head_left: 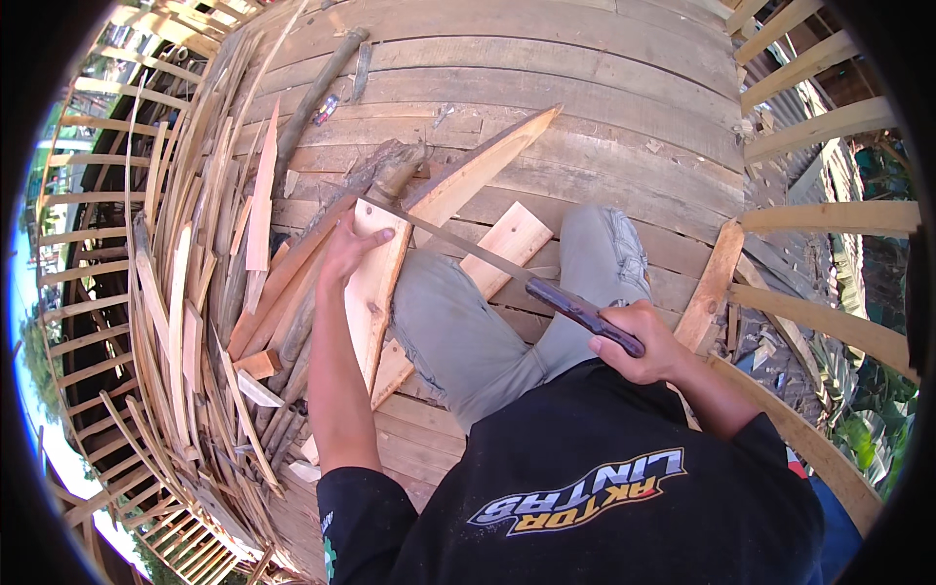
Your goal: The person saws a wooden plank by hand while kneeling on a wooden structure, then positions a second piece of wood.
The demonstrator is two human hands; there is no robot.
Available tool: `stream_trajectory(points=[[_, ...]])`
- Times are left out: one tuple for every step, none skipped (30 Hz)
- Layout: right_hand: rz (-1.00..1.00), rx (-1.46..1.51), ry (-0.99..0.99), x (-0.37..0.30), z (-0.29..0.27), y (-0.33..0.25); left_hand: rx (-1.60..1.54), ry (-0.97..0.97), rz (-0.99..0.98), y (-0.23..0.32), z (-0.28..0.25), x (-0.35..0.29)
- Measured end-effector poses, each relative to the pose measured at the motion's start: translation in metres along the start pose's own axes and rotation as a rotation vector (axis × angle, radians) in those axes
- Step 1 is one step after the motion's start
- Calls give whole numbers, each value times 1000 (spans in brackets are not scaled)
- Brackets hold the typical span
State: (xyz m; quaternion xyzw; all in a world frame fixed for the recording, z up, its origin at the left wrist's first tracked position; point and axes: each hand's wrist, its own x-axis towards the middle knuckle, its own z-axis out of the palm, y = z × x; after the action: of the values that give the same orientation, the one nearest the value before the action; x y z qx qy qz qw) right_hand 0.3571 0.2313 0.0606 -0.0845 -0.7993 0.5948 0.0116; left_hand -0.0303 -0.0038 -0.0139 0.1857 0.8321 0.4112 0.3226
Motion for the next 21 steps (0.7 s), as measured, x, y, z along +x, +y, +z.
stream_trajectory(points=[[9, 24, 6, 2, 1, 0, 6, -14, 18, 3, 2, 0], [-8, 27, 27, -3, 1, 0, 11, -28, 37, 6, 3, 1], [-42, 26, 48, -7, 0, 0, 11, -17, 10, 4, -2, 4], [-65, 25, 60, -12, -2, 0, 2, -7, -28, -6, -4, 3], [-81, 28, 73, -16, -6, 0, -7, 3, -65, -16, -6, 2], [-85, 28, 92, -22, -11, -2, -39, -11, -67, -14, -4, 1], [-89, 29, 111, -26, -15, -4, -70, -25, -69, -12, -2, 0], [-70, 26, 117, -27, -18, -7, -102, -37, -71, -10, 0, -2], [-58, 21, 125, -27, -21, -11, -89, -26, -66, -7, 1, -2], [-48, 16, 133, -26, -24, -12, -76, -14, -61, -3, 3, -4], [-42, 9, 126, -28, -26, -10, -64, -2, -56, -1, 4, -5], [-35, 10, 113, -31, -26, -7, -61, -2, -56, -1, 3, -5], [-29, 11, 101, -33, -25, -5, -58, -3, -55, -1, 3, -5], [-38, 18, 78, -32, -24, -5, -55, -3, -55, -2, 2, -6], [-41, 24, 61, -33, -22, -4, -48, 1, -54, 3, 5, -7], [-43, 30, 45, -33, -21, -3, -41, 5, -53, 10, 8, -10], [-15, 35, 20, -33, -18, -4, -33, 8, -51, 14, 11, -10], [-32, 38, 9, -34, -15, -3, 0, 39, -68, 3, 7, -9], [-50, 38, -2, -34, -10, -1, 31, 70, -83, -19, 3, -6], [-68, 40, -12, -35, -5, 3, 65, 100, -99, -34, 0, -3], [-72, 24, -15, -37, -2, 5, 44, 84, -115, -38, -1, -1]])
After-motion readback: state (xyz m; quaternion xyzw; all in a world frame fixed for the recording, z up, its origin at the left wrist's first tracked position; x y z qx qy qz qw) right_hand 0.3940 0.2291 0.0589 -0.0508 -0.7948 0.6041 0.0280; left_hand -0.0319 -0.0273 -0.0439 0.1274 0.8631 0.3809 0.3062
